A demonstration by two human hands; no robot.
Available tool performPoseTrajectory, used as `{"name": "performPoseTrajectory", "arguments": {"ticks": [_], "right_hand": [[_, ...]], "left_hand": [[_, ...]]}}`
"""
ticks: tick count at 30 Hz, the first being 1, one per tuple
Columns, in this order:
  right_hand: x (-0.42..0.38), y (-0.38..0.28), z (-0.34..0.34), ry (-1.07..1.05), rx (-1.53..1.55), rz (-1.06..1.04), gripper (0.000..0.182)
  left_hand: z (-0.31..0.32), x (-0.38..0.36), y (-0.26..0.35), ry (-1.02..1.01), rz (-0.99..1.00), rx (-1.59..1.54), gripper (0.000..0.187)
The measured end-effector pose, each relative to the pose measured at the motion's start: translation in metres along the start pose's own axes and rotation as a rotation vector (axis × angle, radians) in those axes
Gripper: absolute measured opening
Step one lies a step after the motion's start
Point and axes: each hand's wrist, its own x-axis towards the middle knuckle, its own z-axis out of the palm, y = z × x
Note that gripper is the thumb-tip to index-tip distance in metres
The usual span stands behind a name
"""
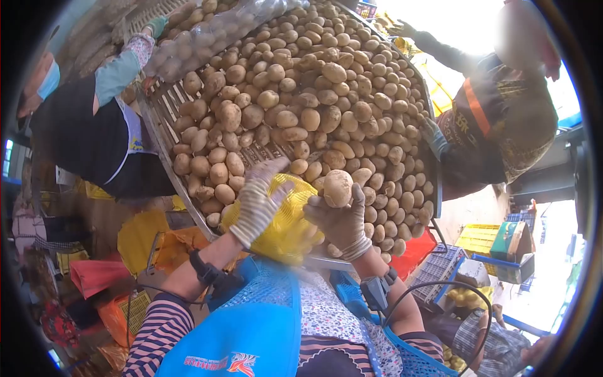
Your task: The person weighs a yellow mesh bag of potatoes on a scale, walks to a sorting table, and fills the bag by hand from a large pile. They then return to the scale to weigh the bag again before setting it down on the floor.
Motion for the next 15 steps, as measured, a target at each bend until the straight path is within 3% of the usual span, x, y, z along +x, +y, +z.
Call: {"name": "performPoseTrajectory", "arguments": {"ticks": [1, 3, 4, 6, 10, 15], "right_hand": [[-0.001, 0.004, 0.008, -0.005, 0.000, -0.005, 0.076], [0.000, 0.016, 0.031, -0.002, 0.005, -0.102, 0.075], [-0.005, 0.021, 0.058, 0.038, 0.153, -0.111, 0.071], [0.002, 0.026, 0.044, 0.013, 0.179, -0.112, 0.069], [0.004, 0.028, 0.038, 0.044, 0.246, -0.185, 0.068], [0.009, 0.028, 0.008, -0.003, 0.385, -0.119, 0.069]], "left_hand": [[-0.002, -0.001, 0.022, 0.001, 0.007, 0.001, 0.041], [0.001, -0.007, 0.057, -0.149, -0.024, -0.387, 0.041], [0.008, -0.008, 0.059, -0.142, -0.015, -0.379, 0.041], [0.025, -0.010, 0.053, 0.015, 0.223, -0.016, 0.041], [0.034, -0.008, 0.058, 0.047, 0.223, -0.084, 0.037], [0.032, -0.004, 0.061, -0.115, 0.192, 0.001, 0.027]]}}
